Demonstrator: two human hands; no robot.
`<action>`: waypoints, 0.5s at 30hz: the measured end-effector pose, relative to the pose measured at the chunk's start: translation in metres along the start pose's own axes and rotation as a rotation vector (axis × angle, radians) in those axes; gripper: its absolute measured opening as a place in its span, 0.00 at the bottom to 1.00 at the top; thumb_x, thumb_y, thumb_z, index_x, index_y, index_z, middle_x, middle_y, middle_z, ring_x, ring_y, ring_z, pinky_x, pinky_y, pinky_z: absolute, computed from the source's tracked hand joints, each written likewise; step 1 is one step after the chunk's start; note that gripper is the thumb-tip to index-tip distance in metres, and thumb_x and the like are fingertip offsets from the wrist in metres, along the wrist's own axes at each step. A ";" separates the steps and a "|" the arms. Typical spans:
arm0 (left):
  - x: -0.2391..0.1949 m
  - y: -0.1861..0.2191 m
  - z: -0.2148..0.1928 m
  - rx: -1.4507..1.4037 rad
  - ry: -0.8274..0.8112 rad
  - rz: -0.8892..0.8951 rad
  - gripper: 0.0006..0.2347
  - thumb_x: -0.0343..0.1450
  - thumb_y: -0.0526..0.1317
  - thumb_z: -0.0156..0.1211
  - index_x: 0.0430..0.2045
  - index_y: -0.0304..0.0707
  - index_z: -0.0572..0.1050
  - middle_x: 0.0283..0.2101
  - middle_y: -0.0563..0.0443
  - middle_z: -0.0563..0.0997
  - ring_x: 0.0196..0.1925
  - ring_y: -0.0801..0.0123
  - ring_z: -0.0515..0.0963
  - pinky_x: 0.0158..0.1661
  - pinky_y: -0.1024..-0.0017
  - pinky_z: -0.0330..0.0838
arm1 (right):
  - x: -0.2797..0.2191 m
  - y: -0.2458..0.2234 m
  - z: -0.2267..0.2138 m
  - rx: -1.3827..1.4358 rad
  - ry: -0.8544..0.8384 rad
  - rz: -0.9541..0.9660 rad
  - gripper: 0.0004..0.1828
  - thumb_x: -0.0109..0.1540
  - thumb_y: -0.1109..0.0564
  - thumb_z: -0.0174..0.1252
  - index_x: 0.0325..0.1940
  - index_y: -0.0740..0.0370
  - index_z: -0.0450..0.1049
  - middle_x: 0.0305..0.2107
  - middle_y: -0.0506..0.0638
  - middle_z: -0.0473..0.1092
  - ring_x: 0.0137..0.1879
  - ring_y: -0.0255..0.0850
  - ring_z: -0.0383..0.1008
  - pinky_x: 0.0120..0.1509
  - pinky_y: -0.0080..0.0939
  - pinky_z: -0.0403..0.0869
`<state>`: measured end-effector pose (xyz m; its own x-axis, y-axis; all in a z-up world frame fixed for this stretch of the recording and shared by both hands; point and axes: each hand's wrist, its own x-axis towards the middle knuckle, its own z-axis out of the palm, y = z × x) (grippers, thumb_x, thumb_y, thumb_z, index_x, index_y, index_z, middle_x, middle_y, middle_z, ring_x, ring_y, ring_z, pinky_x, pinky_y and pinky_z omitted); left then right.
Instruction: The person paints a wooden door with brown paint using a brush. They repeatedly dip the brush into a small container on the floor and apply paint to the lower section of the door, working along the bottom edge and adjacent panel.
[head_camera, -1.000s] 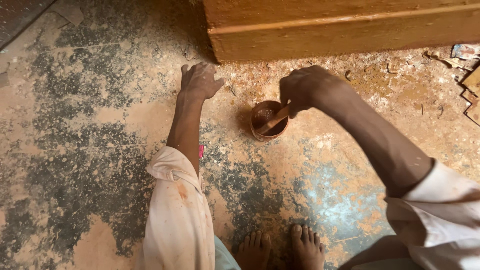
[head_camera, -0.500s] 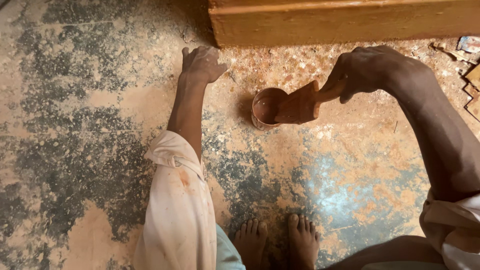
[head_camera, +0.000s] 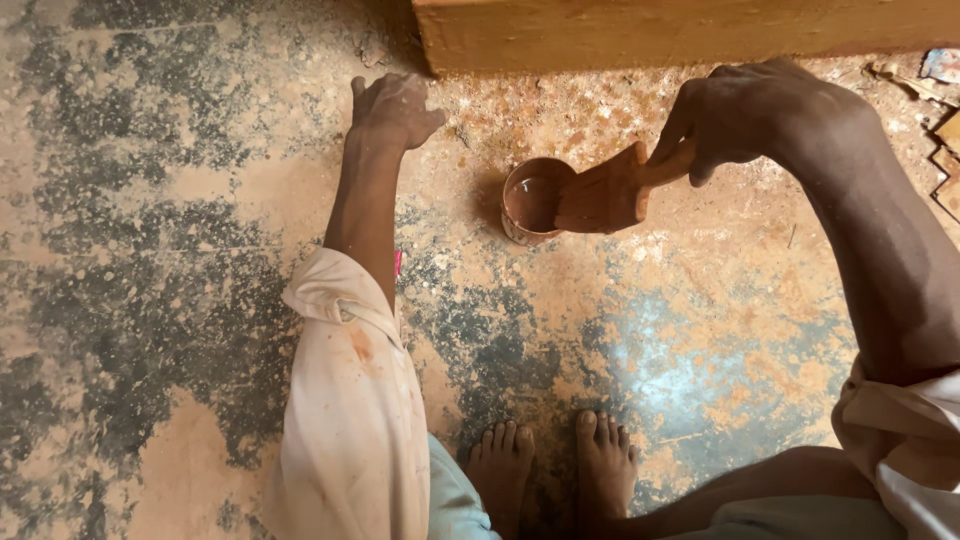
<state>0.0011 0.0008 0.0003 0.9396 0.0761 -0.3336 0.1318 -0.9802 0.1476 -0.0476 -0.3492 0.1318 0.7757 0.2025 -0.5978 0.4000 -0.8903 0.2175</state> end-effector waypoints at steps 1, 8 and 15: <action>0.001 0.000 0.000 0.010 -0.018 -0.009 0.19 0.72 0.55 0.60 0.48 0.43 0.78 0.43 0.51 0.79 0.48 0.65 0.76 0.61 0.53 0.56 | 0.000 0.001 0.000 0.015 -0.003 0.007 0.27 0.59 0.51 0.71 0.63 0.32 0.79 0.48 0.38 0.82 0.48 0.38 0.83 0.53 0.43 0.78; 0.000 -0.004 0.002 0.043 -0.055 -0.010 0.20 0.74 0.56 0.58 0.48 0.40 0.79 0.44 0.48 0.80 0.49 0.63 0.77 0.61 0.53 0.60 | 0.023 0.018 0.011 0.117 -0.056 -0.019 0.29 0.58 0.47 0.72 0.64 0.35 0.79 0.53 0.42 0.80 0.56 0.45 0.81 0.67 0.62 0.75; 0.004 0.001 0.001 0.075 -0.058 -0.006 0.21 0.74 0.56 0.58 0.51 0.40 0.78 0.51 0.48 0.79 0.54 0.63 0.77 0.61 0.53 0.60 | 0.042 0.037 0.026 0.080 -0.137 -0.068 0.27 0.62 0.37 0.63 0.65 0.36 0.78 0.52 0.47 0.81 0.59 0.48 0.81 0.67 0.62 0.76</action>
<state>0.0047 0.0000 -0.0021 0.9187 0.0732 -0.3882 0.1110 -0.9909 0.0759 -0.0127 -0.3844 0.0941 0.6718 0.2109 -0.7100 0.4049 -0.9073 0.1137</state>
